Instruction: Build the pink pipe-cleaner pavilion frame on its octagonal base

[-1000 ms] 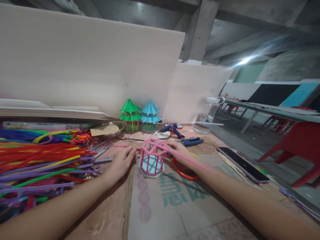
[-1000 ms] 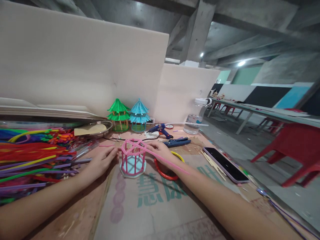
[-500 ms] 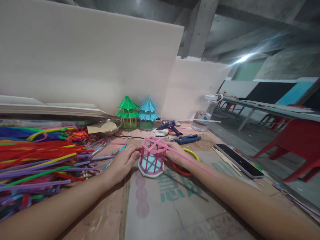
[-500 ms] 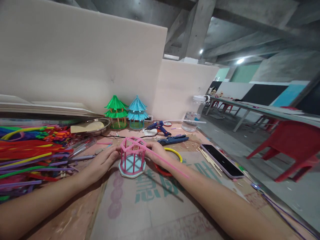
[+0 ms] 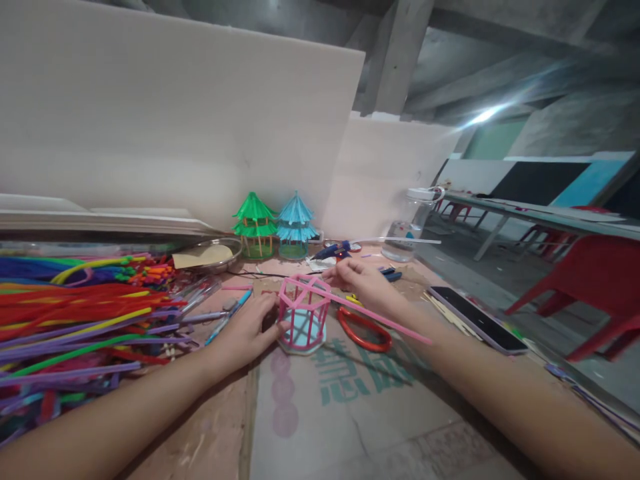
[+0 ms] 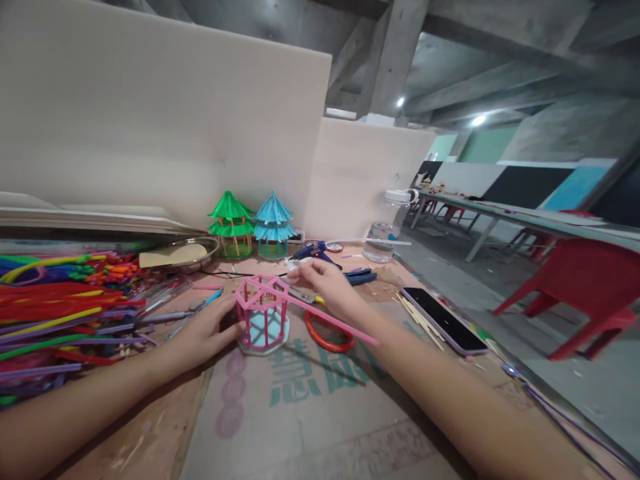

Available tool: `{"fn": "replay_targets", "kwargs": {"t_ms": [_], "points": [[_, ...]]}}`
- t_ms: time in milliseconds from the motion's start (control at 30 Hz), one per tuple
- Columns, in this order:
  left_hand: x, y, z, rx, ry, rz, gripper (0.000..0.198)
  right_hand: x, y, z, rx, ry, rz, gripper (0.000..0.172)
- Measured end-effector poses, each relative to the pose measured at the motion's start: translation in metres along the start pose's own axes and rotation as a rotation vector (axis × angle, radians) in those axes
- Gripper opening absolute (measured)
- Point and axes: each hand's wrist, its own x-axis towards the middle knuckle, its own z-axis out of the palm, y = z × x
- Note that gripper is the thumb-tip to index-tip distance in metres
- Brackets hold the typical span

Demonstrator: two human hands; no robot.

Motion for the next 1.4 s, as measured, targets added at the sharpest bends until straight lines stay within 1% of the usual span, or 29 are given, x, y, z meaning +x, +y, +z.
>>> {"fn": "replay_targets", "kwargs": {"t_ms": [67, 133, 233, 300, 400, 500, 567, 633, 700, 767, 867, 933, 1000, 1067, 1133, 1200, 1267, 1300, 1367, 1400], "points": [[0.0, 0.0, 0.0, -0.01, 0.007, -0.004, 0.025, 0.001, -0.017, -0.012, 0.112, -0.023, 0.024, 0.041], [0.0, 0.001, 0.0, -0.026, 0.019, 0.005, 0.024, 0.0, -0.035, -0.025, 0.133, -0.07, 0.06, 0.041], [0.0, 0.002, -0.001, -0.057, 0.032, 0.006, 0.023, -0.006, -0.057, -0.041, 0.046, -0.161, 0.118, 0.038], [0.0, 0.002, -0.002, -0.078, 0.039, -0.001, 0.021, -0.011, -0.069, -0.051, -0.021, -0.181, 0.116, 0.038], [0.0, 0.002, -0.003, -0.109, 0.063, -0.01, 0.022, -0.014, -0.078, -0.063, -0.084, -0.135, 0.056, 0.041], [0.0, 0.002, -0.003, -0.119, 0.067, -0.017, 0.024, -0.013, -0.079, -0.073, -0.163, -0.062, 0.0, 0.043], [0.0, 0.001, -0.003, -0.12, 0.061, -0.019, 0.026, -0.011, -0.079, -0.077, -0.245, -0.032, -0.014, 0.04], [0.0, 0.001, -0.003, -0.117, 0.057, -0.021, 0.027, -0.01, -0.077, -0.078, -0.32, -0.065, 0.0, 0.035], [0.0, 0.001, -0.004, -0.108, 0.055, -0.022, 0.026, -0.011, -0.076, -0.074, -0.384, -0.165, 0.036, 0.03], [0.0, 0.001, -0.005, -0.091, 0.052, -0.024, 0.025, -0.014, -0.077, -0.067, -0.453, -0.29, 0.072, 0.029], [0.001, 0.001, -0.005, -0.075, 0.054, -0.025, 0.024, -0.02, -0.079, -0.057, -0.543, -0.454, 0.072, 0.038], [0.001, 0.001, -0.005, -0.071, 0.058, -0.022, 0.022, -0.024, -0.08, -0.051, -0.6, -0.529, 0.045, 0.043], [0.001, 0.002, -0.004, -0.064, 0.065, -0.015, 0.021, -0.026, -0.08, -0.048, -0.693, -0.563, 0.002, 0.041], [0.001, 0.002, -0.004, -0.06, 0.072, -0.01, 0.022, -0.027, -0.08, -0.046, -0.788, -0.581, -0.035, 0.032], [0.001, 0.001, -0.004, -0.066, 0.08, -0.006, 0.023, -0.026, -0.081, -0.048, -0.838, -0.611, -0.033, 0.027], [0.001, 0.001, -0.004, -0.073, 0.081, -0.001, 0.025, -0.024, -0.083, -0.054, -0.857, -0.644, 0.005, 0.029], [0.001, 0.0, -0.003, -0.073, 0.077, 0.0, 0.026, -0.019, -0.082, -0.065, -0.896, -0.622, 0.04, 0.032], [0.001, 0.0, -0.003, -0.073, 0.077, 0.0, 0.026, -0.016, -0.08, -0.072, -0.935, -0.577, 0.048, 0.032], [0.001, -0.001, -0.003, -0.075, 0.082, 0.004, 0.026, -0.009, -0.072, -0.09, -1.057, -0.389, 0.033, 0.029], [0.002, -0.002, -0.003, -0.077, 0.084, 0.009, 0.026, -0.006, -0.067, -0.101, -1.14, -0.246, 0.022, 0.026]]}}
